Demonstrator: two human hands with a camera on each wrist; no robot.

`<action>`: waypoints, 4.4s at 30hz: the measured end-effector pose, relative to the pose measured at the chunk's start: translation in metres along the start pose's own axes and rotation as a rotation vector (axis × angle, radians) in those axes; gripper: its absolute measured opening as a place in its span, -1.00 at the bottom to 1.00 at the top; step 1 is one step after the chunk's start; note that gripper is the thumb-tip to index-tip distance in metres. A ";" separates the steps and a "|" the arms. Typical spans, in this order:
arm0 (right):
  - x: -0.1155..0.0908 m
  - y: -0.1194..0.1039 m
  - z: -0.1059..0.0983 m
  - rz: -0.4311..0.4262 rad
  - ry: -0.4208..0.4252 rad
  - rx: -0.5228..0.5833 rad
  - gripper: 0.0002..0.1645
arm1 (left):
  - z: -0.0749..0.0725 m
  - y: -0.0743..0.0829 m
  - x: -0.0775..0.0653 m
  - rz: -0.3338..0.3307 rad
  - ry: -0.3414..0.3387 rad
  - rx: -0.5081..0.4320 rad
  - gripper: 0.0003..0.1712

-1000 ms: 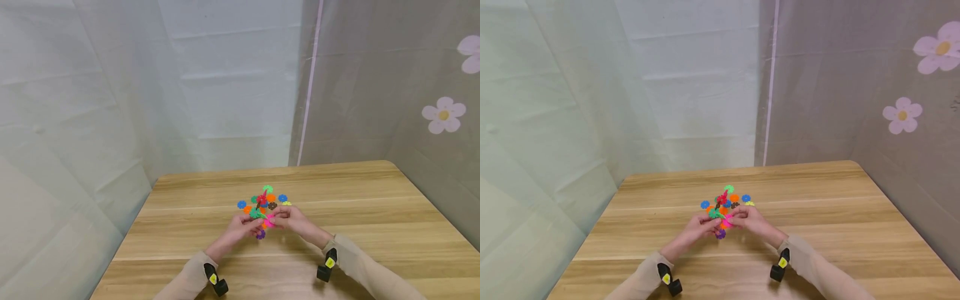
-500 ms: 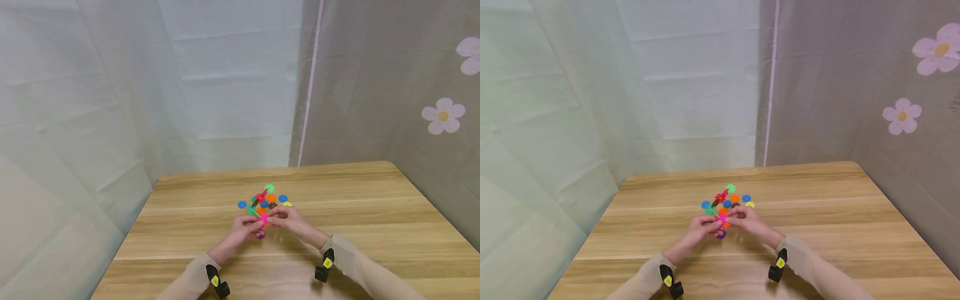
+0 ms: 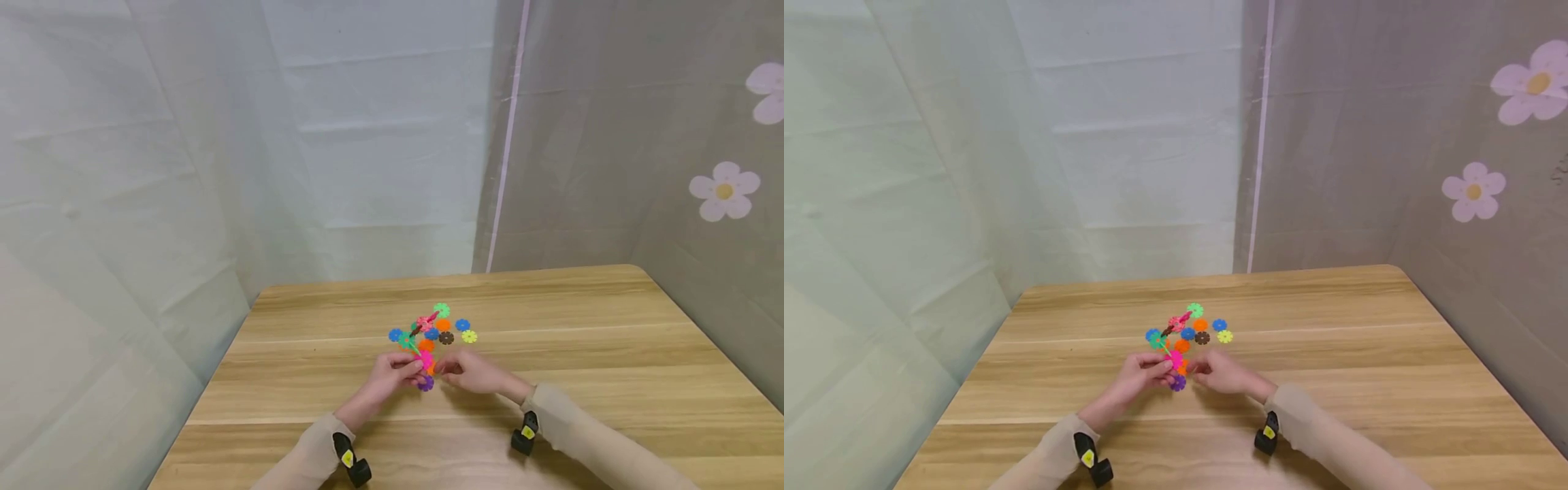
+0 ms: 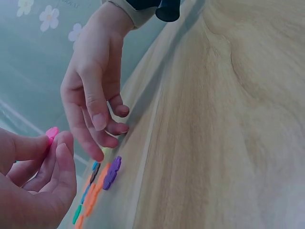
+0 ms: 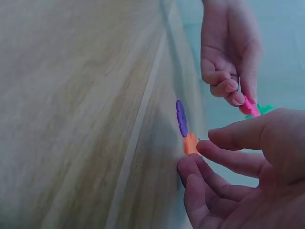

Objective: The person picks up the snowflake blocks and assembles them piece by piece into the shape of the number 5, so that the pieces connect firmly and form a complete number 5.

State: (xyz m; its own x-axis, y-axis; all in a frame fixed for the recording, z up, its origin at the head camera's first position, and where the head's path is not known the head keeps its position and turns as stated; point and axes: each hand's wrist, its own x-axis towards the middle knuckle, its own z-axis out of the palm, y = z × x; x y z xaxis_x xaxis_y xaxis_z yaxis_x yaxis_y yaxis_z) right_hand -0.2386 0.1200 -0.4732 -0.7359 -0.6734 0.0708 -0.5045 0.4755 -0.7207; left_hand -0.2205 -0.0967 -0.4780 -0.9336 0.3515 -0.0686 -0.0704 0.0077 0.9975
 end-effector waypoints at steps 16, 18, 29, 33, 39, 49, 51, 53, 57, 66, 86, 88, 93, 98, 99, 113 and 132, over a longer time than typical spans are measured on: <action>-0.003 -0.012 -0.004 -0.044 -0.175 -0.161 -0.68 | -0.006 -0.004 0.000 -0.041 0.014 -0.038 -0.63; -0.004 -0.011 -0.005 -0.045 -0.163 -0.165 -0.73 | -0.006 -0.004 0.000 -0.048 0.014 -0.042 -0.63; -0.002 -0.009 0.001 0.028 -0.115 -0.173 -0.73 | -0.002 -0.007 0.004 -0.071 0.013 -0.046 -0.67; -0.004 -0.009 0.002 0.049 -0.121 -0.152 -0.74 | -0.001 -0.009 0.004 -0.071 0.011 -0.054 -0.67; -0.008 -0.010 0.001 0.041 -0.106 -0.109 -0.70 | 0.000 -0.009 0.004 -0.076 0.010 -0.051 -0.66; -0.012 -0.008 0.004 0.081 -0.013 0.080 -0.82 | 0.001 -0.010 0.004 -0.094 0.013 -0.068 -0.65; -0.012 -0.007 0.004 0.065 0.034 0.075 -0.86 | 0.002 -0.010 0.005 -0.094 0.013 -0.071 -0.65; -0.012 -0.007 0.004 0.055 0.079 0.072 -0.89 | 0.002 -0.010 0.005 -0.087 0.015 -0.066 -0.65; -0.011 -0.009 0.004 0.047 0.138 0.086 -0.91 | 0.003 -0.010 0.006 -0.088 0.033 -0.066 -0.65; -0.011 -0.016 0.006 0.048 0.233 0.100 -0.88 | 0.008 -0.006 0.005 -0.073 0.057 -0.073 -0.66; -0.010 -0.018 0.012 -0.032 0.405 0.054 -0.85 | 0.013 0.001 0.008 -0.030 0.114 -0.080 -0.65; -0.010 -0.017 0.012 -0.054 0.409 0.102 -0.85 | 0.013 0.003 0.008 -0.024 0.134 -0.079 -0.64; -0.010 -0.017 0.009 -0.045 0.407 0.181 -0.85 | 0.013 0.009 0.009 -0.007 0.164 -0.086 -0.62; -0.011 -0.020 0.005 -0.100 0.423 0.024 -0.84 | 0.016 0.016 0.007 0.023 0.189 -0.095 -0.64; -0.011 -0.021 0.005 -0.134 0.435 -0.032 -0.86 | 0.017 0.018 0.007 0.031 0.191 -0.099 -0.64; -0.006 -0.027 0.006 -0.377 0.564 -0.334 -0.78 | 0.025 0.027 0.007 0.091 0.239 -0.028 -0.72; 0.003 -0.033 0.002 -0.317 0.509 -0.363 -0.81 | 0.019 0.026 0.013 0.081 0.224 0.023 -0.71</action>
State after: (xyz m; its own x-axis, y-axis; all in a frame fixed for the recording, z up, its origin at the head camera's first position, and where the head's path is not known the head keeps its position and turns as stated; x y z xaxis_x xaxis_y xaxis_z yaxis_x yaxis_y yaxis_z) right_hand -0.2229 0.1014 -0.4512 -0.6034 -0.5042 0.6178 -0.7836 0.5189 -0.3418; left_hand -0.2276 -0.0746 -0.4528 -0.9907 0.1354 0.0125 0.0140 0.0104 0.9998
